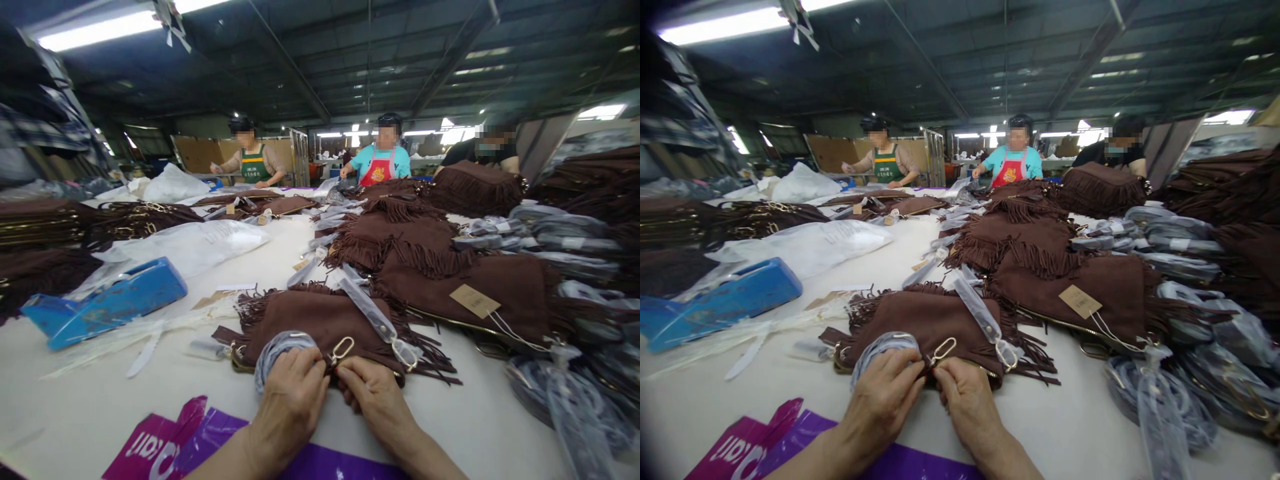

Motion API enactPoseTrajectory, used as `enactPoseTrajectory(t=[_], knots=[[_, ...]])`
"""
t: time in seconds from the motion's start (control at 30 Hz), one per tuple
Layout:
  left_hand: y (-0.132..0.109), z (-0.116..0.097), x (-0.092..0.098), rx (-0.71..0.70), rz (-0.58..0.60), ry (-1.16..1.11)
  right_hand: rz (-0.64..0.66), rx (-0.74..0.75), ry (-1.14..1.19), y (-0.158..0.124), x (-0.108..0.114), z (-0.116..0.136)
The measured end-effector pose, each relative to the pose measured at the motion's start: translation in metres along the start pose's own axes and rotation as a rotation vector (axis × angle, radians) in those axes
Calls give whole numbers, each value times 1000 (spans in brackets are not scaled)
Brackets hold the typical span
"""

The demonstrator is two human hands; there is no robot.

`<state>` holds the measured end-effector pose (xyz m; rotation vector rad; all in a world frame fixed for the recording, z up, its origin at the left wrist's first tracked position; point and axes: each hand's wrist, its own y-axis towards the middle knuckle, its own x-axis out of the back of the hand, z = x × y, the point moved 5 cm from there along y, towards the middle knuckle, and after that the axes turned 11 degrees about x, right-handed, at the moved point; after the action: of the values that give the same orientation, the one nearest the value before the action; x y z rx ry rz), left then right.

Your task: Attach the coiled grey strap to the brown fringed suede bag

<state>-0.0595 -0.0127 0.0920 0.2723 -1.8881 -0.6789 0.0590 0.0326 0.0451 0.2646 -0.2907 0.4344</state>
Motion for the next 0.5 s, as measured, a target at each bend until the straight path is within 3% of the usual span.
enactPoseTrajectory(t=[0.13, 0.2, 0.37, 0.5], knots=[[15, 9, -10, 365, 301, -90, 15, 25, -46, 0, -2, 0], [22, 12, -14, 561, 393, -86, 23, 42, -53, -1, -4, -2], [30, 16, -20, 819, 434, -213, -5, 67, -90, 2, -1, -12], [27, 12, -18, 748, 331, -125, 57, 225, -149, 0, 1, -3]])
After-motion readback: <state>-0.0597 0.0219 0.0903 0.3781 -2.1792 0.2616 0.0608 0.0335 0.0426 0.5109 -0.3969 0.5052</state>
